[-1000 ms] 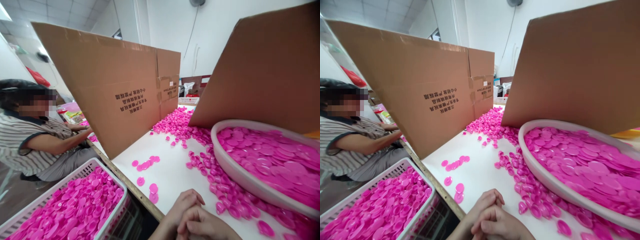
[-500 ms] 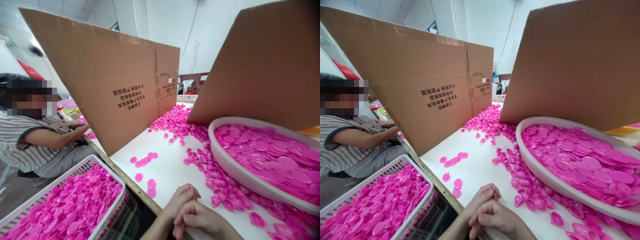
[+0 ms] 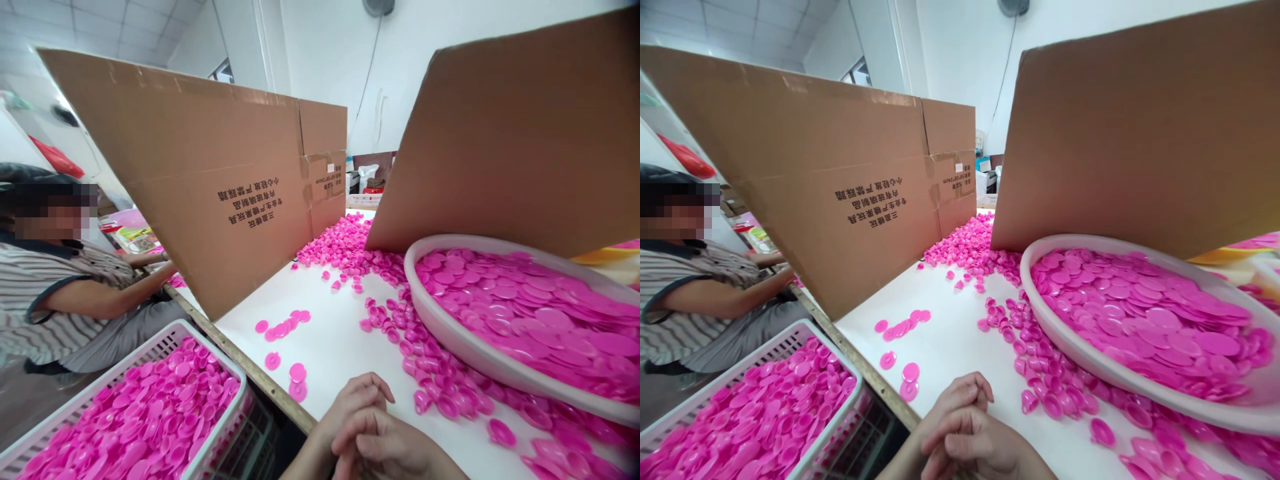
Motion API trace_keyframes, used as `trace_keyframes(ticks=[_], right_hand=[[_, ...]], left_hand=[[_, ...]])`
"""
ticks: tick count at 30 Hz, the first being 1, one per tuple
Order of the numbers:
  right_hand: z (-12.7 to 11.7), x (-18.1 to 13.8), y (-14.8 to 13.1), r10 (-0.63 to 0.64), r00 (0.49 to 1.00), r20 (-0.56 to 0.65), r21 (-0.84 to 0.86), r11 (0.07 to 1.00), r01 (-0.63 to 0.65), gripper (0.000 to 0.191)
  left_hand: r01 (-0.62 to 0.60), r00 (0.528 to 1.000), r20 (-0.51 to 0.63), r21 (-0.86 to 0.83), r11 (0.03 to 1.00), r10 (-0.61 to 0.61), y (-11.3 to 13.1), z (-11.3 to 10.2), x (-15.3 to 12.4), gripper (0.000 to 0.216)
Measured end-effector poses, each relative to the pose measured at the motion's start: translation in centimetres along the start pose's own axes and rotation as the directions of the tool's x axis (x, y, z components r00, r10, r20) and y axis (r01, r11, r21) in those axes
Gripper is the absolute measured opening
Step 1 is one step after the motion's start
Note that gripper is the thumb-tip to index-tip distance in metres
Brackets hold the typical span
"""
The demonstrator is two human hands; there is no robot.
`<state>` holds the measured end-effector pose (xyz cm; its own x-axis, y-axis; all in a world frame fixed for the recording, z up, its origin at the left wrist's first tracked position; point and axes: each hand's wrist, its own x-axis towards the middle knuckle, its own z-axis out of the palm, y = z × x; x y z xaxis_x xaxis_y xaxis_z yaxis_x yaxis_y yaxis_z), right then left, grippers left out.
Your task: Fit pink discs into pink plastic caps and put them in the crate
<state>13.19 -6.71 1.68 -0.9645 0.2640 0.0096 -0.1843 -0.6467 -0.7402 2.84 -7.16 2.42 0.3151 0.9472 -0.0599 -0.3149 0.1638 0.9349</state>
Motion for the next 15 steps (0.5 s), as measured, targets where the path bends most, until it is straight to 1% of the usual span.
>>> trace_keyframes(ticks=[2,5,9,12,15], right_hand=[[0.1,0.0,0.0,-0.014,1.000,0.004,0.046,0.999,0.014,0.035],[0.2,0.0,-0.2,-0.032,0.999,0.003,0.078,0.996,0.031,0.036],[0.1,-0.1,-0.3,-0.028,1.000,0.004,0.068,0.997,0.027,0.036],[-0.3,-0.1,-0.2,-0.013,1.000,0.004,0.062,0.998,0.013,0.039],[-0.5,-0.1,0.0,-0.014,1.000,0.006,0.056,0.998,0.014,0.039]], left_hand=[[-0.008,1.000,-0.023,-0.031,0.999,0.007,-0.3,-0.2,0.1,0.028],[-0.012,1.000,-0.024,-0.072,0.997,0.010,-1.2,-0.6,0.5,0.030],[-0.022,0.996,-0.084,-0.057,0.998,0.018,-2.3,-1.1,0.9,0.031],[-0.025,0.993,-0.120,-0.033,0.999,0.020,-2.4,-1.2,1.0,0.031],[-0.028,0.996,-0.084,-0.007,1.000,0.027,-2.2,-1.1,1.0,0.034]])
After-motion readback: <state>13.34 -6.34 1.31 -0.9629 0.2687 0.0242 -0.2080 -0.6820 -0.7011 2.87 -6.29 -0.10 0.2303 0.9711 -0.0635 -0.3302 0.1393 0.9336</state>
